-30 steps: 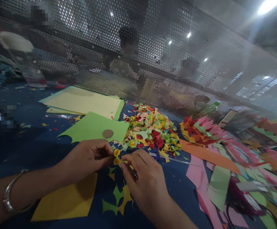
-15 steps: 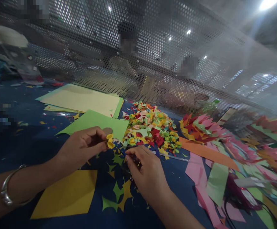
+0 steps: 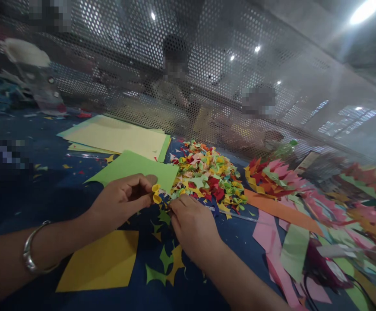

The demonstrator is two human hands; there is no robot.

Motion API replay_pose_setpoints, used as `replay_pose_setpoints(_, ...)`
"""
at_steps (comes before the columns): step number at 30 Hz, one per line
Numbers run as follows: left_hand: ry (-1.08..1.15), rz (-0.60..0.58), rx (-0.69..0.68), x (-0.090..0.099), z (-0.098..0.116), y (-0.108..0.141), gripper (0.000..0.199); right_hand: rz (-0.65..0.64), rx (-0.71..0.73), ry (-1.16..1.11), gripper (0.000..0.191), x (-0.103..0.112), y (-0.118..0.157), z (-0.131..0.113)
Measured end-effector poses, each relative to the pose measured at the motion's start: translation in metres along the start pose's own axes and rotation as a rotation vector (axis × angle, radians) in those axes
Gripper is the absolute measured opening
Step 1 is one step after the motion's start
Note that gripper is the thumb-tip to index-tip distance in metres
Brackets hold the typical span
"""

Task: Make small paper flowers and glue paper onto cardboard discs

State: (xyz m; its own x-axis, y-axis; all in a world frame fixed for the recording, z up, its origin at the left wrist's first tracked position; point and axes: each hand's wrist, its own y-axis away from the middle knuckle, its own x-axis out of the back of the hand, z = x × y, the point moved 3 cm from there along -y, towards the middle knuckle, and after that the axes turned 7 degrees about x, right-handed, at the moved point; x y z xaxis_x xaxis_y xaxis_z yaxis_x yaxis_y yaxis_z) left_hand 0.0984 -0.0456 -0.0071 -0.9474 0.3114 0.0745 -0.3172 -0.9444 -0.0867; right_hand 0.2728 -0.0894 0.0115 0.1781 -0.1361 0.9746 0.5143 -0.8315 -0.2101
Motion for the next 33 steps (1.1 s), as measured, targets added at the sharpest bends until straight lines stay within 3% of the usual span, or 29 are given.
replay_pose_setpoints(12,-0.053,-0.006,0.015,0.001,-0.002,0.0,0.008,-0.016,-0.009,0.014,0.014,-0.01,-0.007,0.003)
replay_pose_setpoints(15,-0.039,-0.009,0.014,0.001,-0.001,-0.001,0.007,0.052,-0.012,-0.025,0.013,-0.004,-0.002,0.004)
replay_pose_setpoints(21,-0.085,-0.035,0.021,-0.001,-0.005,0.0,0.006,0.315,-0.064,-0.301,0.01,0.015,0.009,0.003)
replay_pose_setpoints(33,-0.138,-0.08,0.049,-0.005,-0.01,0.002,0.007,0.351,-0.104,-0.562,0.007,0.02,0.013,-0.002)
